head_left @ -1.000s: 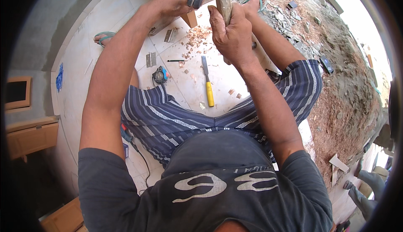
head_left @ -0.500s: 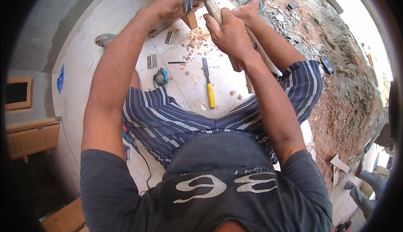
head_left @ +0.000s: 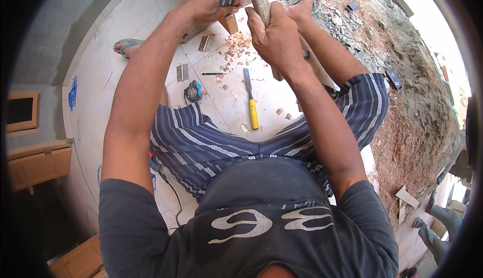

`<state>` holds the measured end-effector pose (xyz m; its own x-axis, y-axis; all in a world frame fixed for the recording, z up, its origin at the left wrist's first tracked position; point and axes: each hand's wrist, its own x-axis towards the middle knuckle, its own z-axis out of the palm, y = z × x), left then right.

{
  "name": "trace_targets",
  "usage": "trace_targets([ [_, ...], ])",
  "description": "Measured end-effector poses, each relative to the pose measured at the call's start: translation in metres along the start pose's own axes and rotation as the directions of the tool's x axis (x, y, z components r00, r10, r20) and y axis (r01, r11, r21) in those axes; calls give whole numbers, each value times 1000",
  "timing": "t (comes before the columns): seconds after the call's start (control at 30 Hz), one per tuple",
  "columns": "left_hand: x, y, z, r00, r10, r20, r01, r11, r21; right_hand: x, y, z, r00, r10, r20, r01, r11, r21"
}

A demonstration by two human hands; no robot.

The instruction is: The person sits on the floor and uses a hammer and chisel to carve and shape a wooden frame. They repeatedly strike the chisel with the hammer, remove wood shavings, and adjust the frame's position to continue shaping it.

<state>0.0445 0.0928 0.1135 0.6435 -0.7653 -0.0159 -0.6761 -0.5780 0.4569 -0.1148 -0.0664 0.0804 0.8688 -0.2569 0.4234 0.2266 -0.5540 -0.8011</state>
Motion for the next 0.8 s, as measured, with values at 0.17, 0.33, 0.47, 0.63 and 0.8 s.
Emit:
trace_targets([
  [0.17, -4, -7, 9, 996, -28, -86, 22, 997, -77, 2, 11, -10, 984, 99, 151, -110, 992, 67],
  [0.33, -20, -45, 13, 993, 11, -121, -66, 883, -465, -35, 43, -21, 969, 193, 153, -239, 890, 389],
  [0.47, -56, -33, -7, 961, -242, -133, 78, 701, -709, -61, 69, -32, 915, 369, 161, -402, 801, 443],
  [0.63, -50, -39, -5, 929, -103, -355, -94, 862, -498, -69, 93, -32, 863, 476, 168, -491, 716, 497],
  [0.8, -31, -26, 3, 938, -22, -346, -102, 936, -337, -67, 91, -28, 874, 457, 165, -478, 747, 462],
])
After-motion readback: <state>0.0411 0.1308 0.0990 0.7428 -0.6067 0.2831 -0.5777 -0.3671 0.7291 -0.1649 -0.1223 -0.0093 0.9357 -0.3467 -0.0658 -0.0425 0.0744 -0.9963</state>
